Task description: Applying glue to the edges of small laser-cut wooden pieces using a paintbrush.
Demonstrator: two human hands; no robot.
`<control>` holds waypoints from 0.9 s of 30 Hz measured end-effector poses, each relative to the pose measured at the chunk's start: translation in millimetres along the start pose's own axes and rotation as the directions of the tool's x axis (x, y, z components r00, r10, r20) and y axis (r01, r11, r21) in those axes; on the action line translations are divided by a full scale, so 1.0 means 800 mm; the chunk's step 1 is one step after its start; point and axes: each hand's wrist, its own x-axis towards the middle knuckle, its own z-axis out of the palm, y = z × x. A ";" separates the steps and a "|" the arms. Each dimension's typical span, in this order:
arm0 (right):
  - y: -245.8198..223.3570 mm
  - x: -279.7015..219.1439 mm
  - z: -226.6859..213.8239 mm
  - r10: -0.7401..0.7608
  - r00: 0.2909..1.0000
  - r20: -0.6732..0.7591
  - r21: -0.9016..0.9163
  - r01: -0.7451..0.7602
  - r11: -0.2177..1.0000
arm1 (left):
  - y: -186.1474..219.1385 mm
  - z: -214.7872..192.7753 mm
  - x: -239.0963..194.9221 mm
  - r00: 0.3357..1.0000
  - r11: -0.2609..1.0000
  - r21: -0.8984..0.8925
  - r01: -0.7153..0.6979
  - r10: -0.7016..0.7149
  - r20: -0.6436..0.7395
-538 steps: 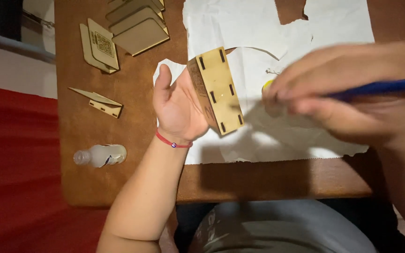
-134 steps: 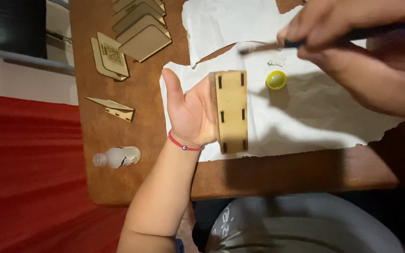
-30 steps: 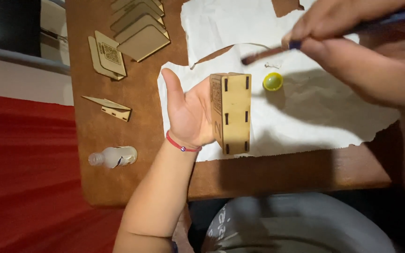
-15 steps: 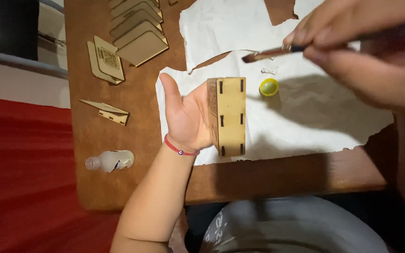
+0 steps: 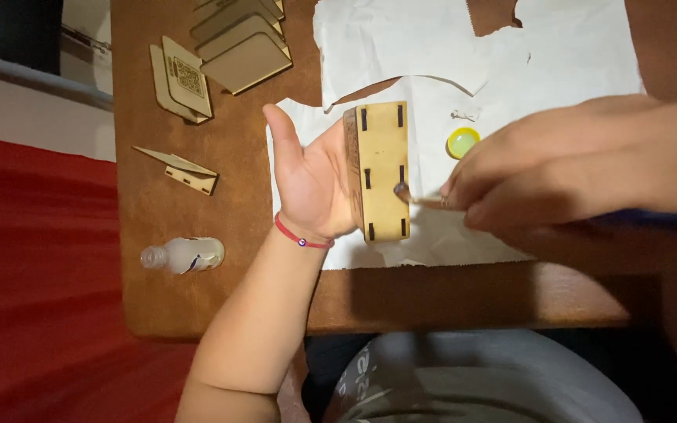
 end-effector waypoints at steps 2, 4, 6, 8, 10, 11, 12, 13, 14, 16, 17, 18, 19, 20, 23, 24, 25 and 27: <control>-0.017 0.004 0.006 0.135 0.989 -0.055 0.030 -0.133 0.991 | 0.003 -0.003 -0.002 0.997 0.998 0.017 0.054 -0.055 0.054; -0.006 0.004 0.001 0.078 0.997 0.027 0.108 -0.081 0.991 | 0.000 0.005 0.001 0.999 1.000 0.016 0.009 -0.009 0.032; 0.002 0.002 0.000 0.012 0.994 0.104 0.188 -0.032 0.982 | 0.000 0.010 0.004 0.999 0.999 0.018 -0.037 0.036 0.011; 0.005 -0.001 0.004 0.034 0.994 0.101 0.242 -0.058 0.968 | -0.001 0.013 0.004 0.999 0.999 0.007 -0.043 0.043 -0.026; 0.008 0.001 0.000 0.014 0.993 0.114 0.239 -0.041 0.970 | 0.000 0.016 0.005 0.998 0.999 0.013 -0.045 0.045 -0.040; 0.008 0.002 -0.002 -0.006 0.992 0.126 0.236 -0.025 0.972 | 0.000 0.017 0.005 0.997 0.999 0.019 -0.046 0.047 -0.054; 0.009 0.004 0.000 -0.005 0.992 0.127 0.235 -0.025 0.972 | 0.000 0.014 0.005 0.997 0.999 0.018 -0.046 0.047 -0.053; 0.008 0.005 0.001 0.224 0.973 0.061 0.294 -0.232 0.927 | 0.000 0.012 0.004 0.999 0.999 0.009 -0.032 0.033 -0.017; 0.008 0.006 0.002 0.446 0.895 0.011 0.363 -0.419 0.832 | -0.001 0.009 0.003 1.000 1.000 0.000 -0.018 0.018 0.019; 0.009 0.007 0.006 0.733 0.680 -0.028 0.476 -0.636 0.608 | -0.003 0.003 0.001 0.999 1.000 0.010 -0.008 0.008 0.031; 0.010 0.008 0.007 0.925 0.380 -0.022 0.584 -0.746 0.321 | -0.003 0.001 0.001 0.999 1.000 0.023 -0.002 0.000 0.046; 0.016 0.000 0.001 0.925 0.380 -0.022 0.583 -0.747 0.321 | -0.003 0.001 0.002 0.999 1.000 0.022 -0.002 0.001 0.048; 0.021 -0.008 -0.004 0.562 0.819 -0.117 0.302 -0.510 0.805 | -0.003 0.001 0.002 0.999 1.000 0.025 0.007 -0.008 0.033; 0.027 -0.016 -0.010 0.022 0.999 -0.023 -0.002 -0.022 1.000 | -0.002 0.002 0.002 1.000 0.999 0.027 0.016 -0.017 0.018; 0.004 -0.001 -0.015 0.048 0.981 0.187 0.044 -0.057 0.997 | -0.003 0.003 0.002 1.000 0.999 0.039 -0.002 0.002 0.015; 0.009 -0.003 -0.017 0.046 0.981 0.188 0.046 -0.056 0.997 | -0.002 0.006 0.003 1.000 0.999 0.040 -0.004 0.003 0.014; 0.014 -0.005 -0.018 0.005 0.959 0.284 0.197 -0.064 0.978 | -0.002 0.007 0.003 1.000 0.999 0.039 -0.001 0.002 -0.025; 0.027 -0.008 -0.016 -0.050 0.928 0.370 0.342 -0.086 0.936 | -0.002 0.007 0.004 0.998 0.999 0.039 0.002 0.001 -0.065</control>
